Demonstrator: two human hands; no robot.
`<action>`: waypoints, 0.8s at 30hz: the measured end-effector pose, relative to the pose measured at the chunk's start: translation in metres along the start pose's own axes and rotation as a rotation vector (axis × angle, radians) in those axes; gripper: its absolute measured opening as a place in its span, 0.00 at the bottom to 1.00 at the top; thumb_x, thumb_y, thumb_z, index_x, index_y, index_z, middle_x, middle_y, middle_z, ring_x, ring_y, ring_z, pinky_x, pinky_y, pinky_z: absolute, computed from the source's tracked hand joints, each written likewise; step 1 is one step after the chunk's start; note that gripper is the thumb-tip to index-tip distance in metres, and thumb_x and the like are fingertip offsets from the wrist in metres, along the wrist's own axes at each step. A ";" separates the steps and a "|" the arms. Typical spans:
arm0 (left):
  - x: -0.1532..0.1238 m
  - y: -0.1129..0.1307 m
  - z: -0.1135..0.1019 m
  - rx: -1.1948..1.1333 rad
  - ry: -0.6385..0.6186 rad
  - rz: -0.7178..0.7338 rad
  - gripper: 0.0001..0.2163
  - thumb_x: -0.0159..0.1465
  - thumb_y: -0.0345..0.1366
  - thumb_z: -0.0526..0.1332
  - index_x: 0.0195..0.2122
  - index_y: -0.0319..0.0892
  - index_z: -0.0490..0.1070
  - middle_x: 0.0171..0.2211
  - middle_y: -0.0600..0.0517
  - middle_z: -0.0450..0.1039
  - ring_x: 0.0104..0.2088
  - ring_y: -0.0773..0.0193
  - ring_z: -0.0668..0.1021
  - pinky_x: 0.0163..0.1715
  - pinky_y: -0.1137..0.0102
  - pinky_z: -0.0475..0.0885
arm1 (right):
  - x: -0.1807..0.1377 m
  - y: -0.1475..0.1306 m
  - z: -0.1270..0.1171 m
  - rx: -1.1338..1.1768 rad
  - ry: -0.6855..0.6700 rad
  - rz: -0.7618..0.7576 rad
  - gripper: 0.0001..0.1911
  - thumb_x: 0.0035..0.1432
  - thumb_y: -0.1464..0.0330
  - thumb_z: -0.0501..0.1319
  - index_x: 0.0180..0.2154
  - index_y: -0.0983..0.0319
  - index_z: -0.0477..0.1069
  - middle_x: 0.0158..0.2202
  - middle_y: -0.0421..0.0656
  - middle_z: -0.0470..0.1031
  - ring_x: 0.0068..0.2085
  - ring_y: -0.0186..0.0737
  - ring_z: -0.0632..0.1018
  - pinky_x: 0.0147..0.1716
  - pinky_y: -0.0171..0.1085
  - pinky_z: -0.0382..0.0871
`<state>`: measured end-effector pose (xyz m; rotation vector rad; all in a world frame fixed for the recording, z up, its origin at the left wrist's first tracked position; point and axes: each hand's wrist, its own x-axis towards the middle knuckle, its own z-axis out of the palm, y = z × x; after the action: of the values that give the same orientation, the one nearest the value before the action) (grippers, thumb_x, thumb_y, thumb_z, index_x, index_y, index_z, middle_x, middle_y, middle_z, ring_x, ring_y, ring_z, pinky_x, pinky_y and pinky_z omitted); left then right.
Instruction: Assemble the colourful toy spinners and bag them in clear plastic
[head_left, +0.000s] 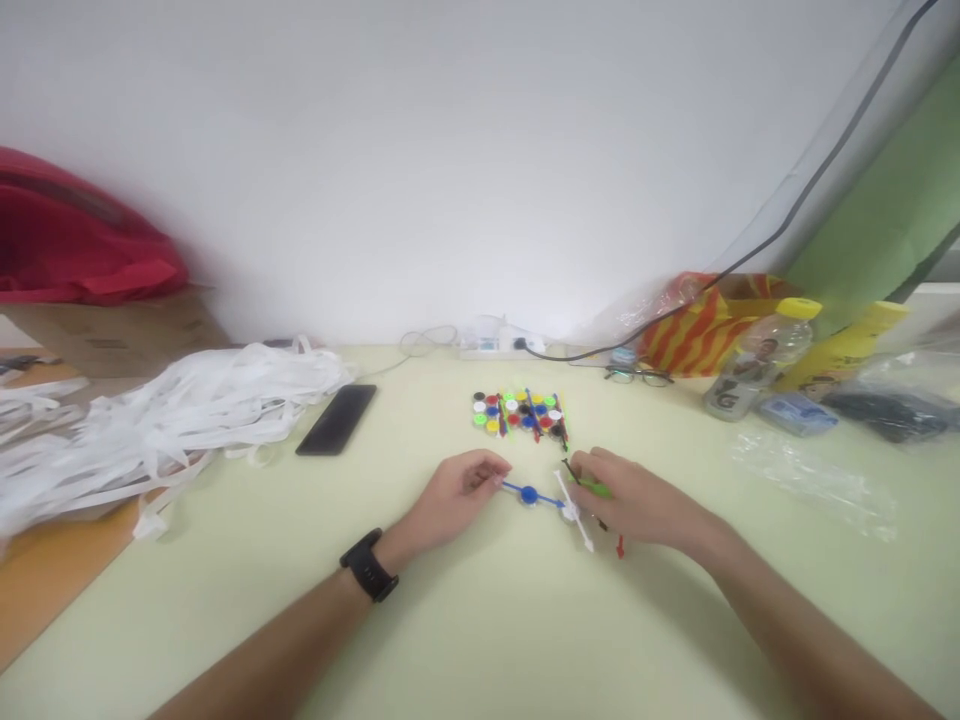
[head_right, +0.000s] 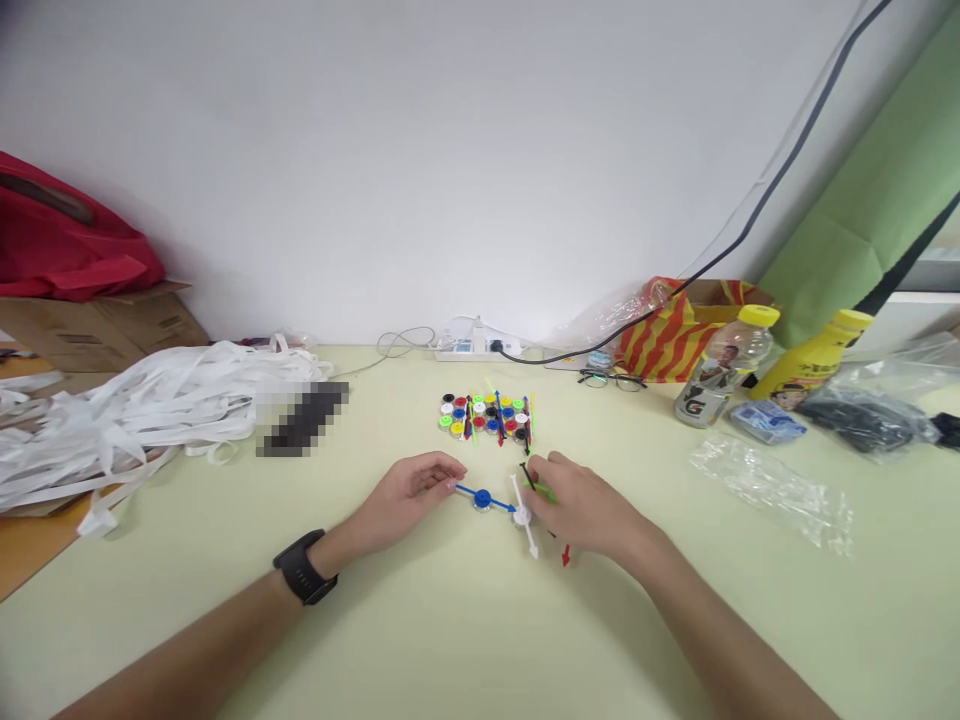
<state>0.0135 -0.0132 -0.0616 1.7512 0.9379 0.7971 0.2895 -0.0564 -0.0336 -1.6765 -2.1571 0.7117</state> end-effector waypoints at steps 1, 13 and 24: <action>0.000 -0.002 0.000 -0.015 0.005 -0.011 0.12 0.68 0.44 0.64 0.45 0.41 0.77 0.42 0.46 0.80 0.44 0.56 0.81 0.48 0.62 0.75 | 0.001 -0.003 0.002 0.043 -0.017 -0.039 0.12 0.69 0.57 0.57 0.37 0.57 0.70 0.37 0.43 0.74 0.36 0.43 0.77 0.37 0.39 0.68; -0.006 0.007 0.002 0.098 -0.051 0.056 0.25 0.65 0.44 0.68 0.63 0.49 0.70 0.61 0.46 0.72 0.57 0.51 0.76 0.60 0.54 0.72 | -0.001 -0.006 -0.014 0.129 0.034 -0.105 0.21 0.67 0.51 0.59 0.55 0.54 0.70 0.52 0.47 0.74 0.43 0.45 0.77 0.43 0.42 0.72; -0.017 0.017 0.004 0.300 -0.215 0.209 0.40 0.59 0.47 0.74 0.70 0.52 0.61 0.67 0.44 0.65 0.65 0.45 0.70 0.66 0.50 0.65 | -0.001 -0.008 -0.011 0.388 -0.342 -0.113 0.26 0.58 0.62 0.67 0.58 0.53 0.67 0.32 0.36 0.76 0.29 0.37 0.76 0.29 0.33 0.68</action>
<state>0.0127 -0.0342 -0.0482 2.1757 0.7669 0.6036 0.2888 -0.0572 -0.0199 -1.2951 -2.1236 1.3640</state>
